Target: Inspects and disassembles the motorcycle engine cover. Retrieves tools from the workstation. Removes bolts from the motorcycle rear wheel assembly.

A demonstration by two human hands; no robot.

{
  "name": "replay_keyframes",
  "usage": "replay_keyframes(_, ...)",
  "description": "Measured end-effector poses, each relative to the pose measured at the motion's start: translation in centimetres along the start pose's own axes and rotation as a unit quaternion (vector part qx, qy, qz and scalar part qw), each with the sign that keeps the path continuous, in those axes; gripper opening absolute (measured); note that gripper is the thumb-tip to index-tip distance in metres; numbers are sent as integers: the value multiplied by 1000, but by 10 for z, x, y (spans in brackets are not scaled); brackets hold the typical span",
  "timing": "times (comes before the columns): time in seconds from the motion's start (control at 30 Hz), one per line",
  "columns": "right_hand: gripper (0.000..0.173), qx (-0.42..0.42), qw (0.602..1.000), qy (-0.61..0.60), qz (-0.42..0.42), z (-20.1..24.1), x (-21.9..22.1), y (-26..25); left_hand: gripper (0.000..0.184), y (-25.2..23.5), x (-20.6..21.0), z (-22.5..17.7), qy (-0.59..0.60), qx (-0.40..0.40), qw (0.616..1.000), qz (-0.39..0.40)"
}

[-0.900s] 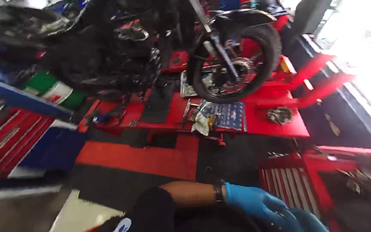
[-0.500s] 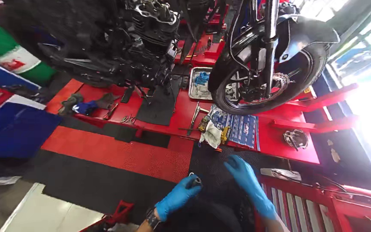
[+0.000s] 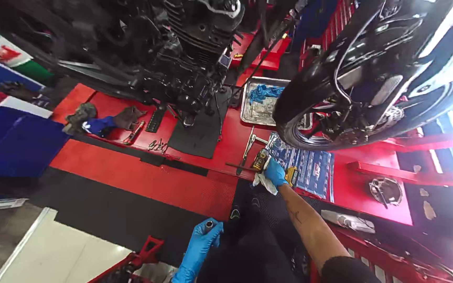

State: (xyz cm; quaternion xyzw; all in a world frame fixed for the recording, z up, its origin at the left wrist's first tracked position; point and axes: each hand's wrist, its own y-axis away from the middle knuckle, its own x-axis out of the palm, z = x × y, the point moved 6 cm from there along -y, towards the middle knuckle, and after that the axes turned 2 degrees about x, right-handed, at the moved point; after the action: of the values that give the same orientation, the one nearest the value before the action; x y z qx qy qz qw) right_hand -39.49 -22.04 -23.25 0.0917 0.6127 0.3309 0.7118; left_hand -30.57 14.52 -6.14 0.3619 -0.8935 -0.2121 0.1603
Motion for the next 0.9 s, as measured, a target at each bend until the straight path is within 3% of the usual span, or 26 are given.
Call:
replay_keyframes(0.1, 72, -7, 1000, 6, 1, -16, -24, 9, 13, -30, 13, -9, 4, 1, 1000, -6)
replay_keyframes(0.2, 77, -42, 998, 30, 23, -36, -58, 50, 20, -83, 39, -12, -26, -24, 999, -11)
replay_keyframes(0.4, 62, -134, 986, 44, 84, -58, -67, 142, 51, -216, 152, 24, -177, -177, 963, 101)
replay_keyframes(0.47, 60, -150, 985, 62, 65, -67, -50, 151, 46, -237, 184, 43, -174, -217, 951, 137)
replay_keyframes(0.53, 60, -144, 986, 72, 48, -75, -37, 155, 32, -248, 204, 59, -165, -257, 945, 117)
replay_keyframes(0.67, 58, -127, 990, 31, 43, -92, -31, 166, 40, -286, 203, 74, -301, -240, 922, 44)
replay_keyframes(0.8, 58, -169, 978, -100, 69, -109, -32, 178, 59, -299, 182, 21, -448, -176, 874, 56)
replay_keyframes(0.87, 73, -205, 958, -168, 109, -107, -29, 178, 49, -284, 162, -1, -366, -142, 919, 30)
replay_keyframes(0.9, 78, -223, 949, -192, 115, -98, -32, 177, 40, -272, 152, -13, -261, -128, 957, 15)
